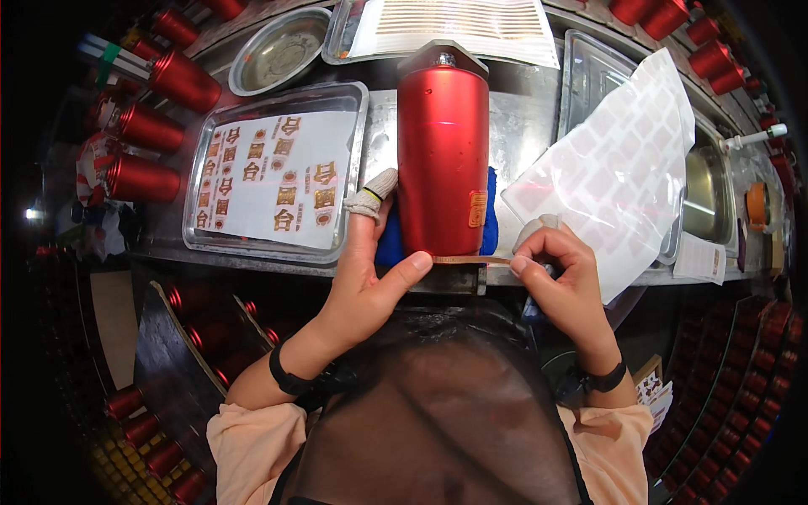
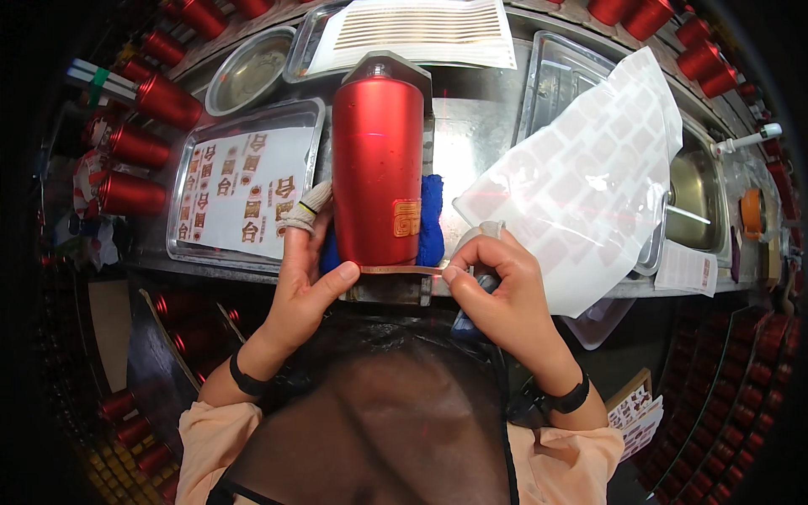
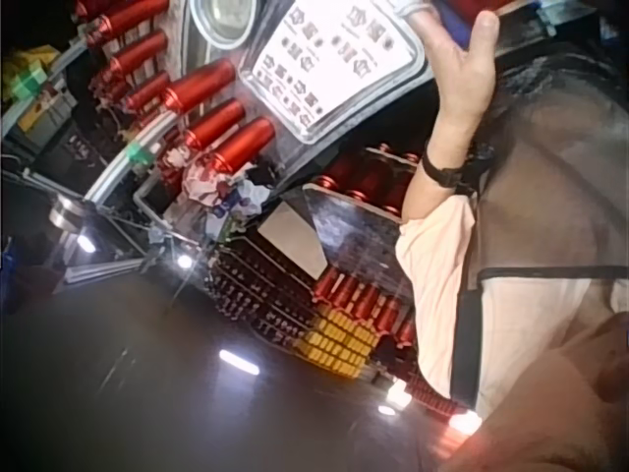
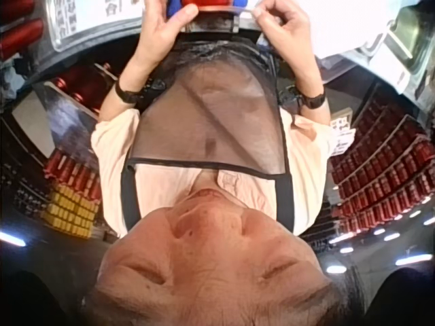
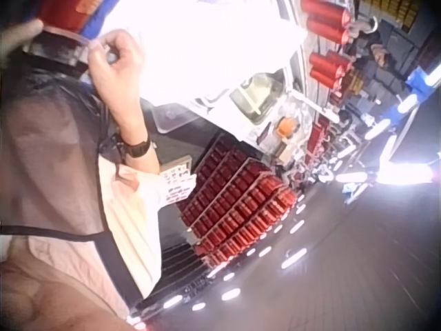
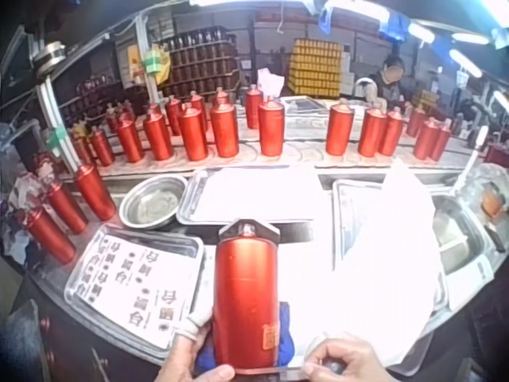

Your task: Apply adhesive labels and decorative stickers to red metal bottles on a manufacturing line.

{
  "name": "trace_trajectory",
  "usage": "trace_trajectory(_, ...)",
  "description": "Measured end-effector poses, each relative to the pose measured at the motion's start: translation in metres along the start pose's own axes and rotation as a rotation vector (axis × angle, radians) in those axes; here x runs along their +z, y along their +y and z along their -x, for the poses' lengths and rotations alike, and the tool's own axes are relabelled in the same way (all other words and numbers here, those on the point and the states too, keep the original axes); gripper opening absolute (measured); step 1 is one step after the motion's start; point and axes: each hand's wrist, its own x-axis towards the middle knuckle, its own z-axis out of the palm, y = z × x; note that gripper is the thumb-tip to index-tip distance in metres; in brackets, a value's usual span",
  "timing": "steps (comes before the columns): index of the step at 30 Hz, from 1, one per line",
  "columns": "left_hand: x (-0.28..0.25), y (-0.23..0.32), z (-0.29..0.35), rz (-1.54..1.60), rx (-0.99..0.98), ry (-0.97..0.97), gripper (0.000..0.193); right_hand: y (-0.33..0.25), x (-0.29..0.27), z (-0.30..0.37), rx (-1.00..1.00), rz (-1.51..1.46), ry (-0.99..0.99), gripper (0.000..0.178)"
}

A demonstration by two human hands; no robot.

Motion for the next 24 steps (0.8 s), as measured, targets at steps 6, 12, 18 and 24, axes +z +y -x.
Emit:
trace_trajectory(6, -0.001, 0.0, 0.0, 0.048, 0.003, 0.0, 0.082, 0.003, 0.003, 0.0, 0.133, -0.107, -0.016, 0.007)
trace_trajectory(12, 0.008, -0.001, -0.001, -0.101, 0.062, 0.013, 0.088, 0.002, 0.003, 0.001, 0.08, -0.114, 0.03, 0.007)
trace_trajectory(18, 0.011, 0.001, 0.0, -0.149, 0.072, 0.024, 0.085, 0.005, 0.004, 0.001, 0.102, -0.117, 0.046, 0.007)
trace_trajectory(24, 0.009, -0.002, 0.002, -0.19, 0.076, -0.004, 0.085, 0.008, 0.006, -0.004, 0.1, -0.062, 0.018, 0.009)
